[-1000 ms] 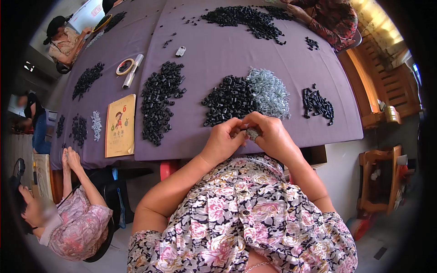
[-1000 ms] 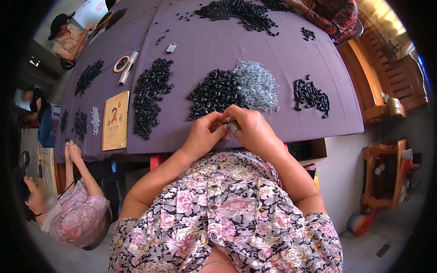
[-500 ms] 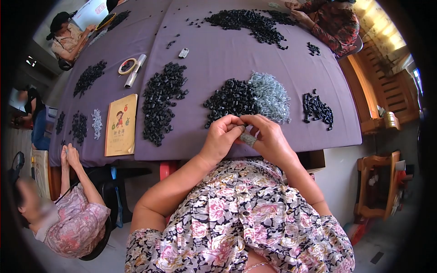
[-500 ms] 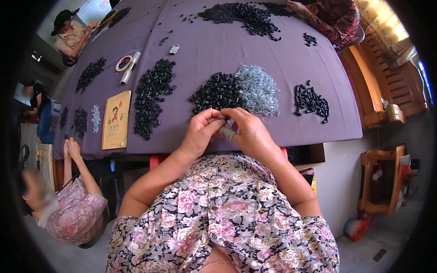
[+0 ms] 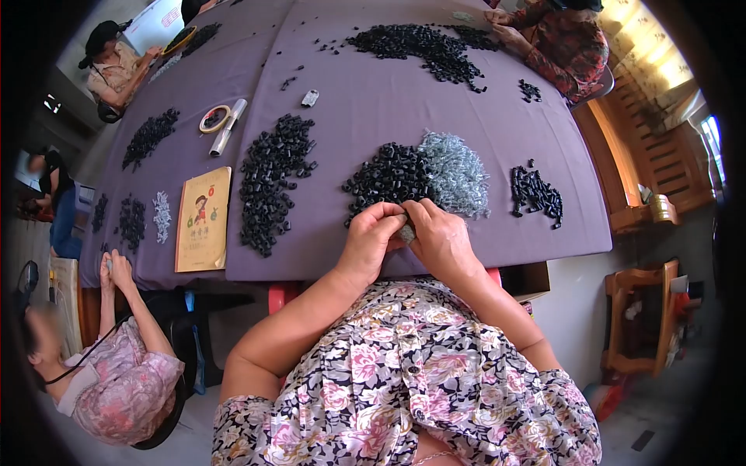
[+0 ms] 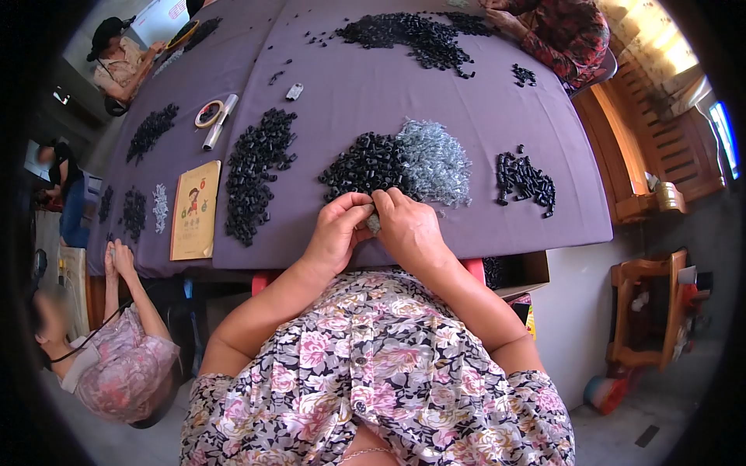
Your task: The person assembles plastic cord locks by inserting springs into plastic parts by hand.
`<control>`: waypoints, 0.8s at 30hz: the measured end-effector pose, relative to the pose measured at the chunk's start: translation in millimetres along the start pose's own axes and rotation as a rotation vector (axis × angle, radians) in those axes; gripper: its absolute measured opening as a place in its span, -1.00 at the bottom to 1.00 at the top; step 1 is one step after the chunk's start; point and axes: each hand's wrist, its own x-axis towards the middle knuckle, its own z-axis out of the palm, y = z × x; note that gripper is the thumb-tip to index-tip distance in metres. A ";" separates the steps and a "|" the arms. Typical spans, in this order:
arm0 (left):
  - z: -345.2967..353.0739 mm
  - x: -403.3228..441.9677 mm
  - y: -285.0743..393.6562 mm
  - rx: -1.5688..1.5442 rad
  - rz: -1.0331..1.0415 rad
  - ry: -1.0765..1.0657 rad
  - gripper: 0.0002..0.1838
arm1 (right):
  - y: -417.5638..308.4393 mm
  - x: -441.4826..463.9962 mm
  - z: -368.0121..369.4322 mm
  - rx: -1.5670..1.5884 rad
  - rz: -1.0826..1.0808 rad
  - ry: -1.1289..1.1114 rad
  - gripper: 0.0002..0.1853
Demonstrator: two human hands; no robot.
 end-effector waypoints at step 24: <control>9.3 -2.5 6.6 0.181 -0.008 -0.027 -0.79 | 1.4 -1.8 -9.1 0.115 0.033 -0.062 -0.61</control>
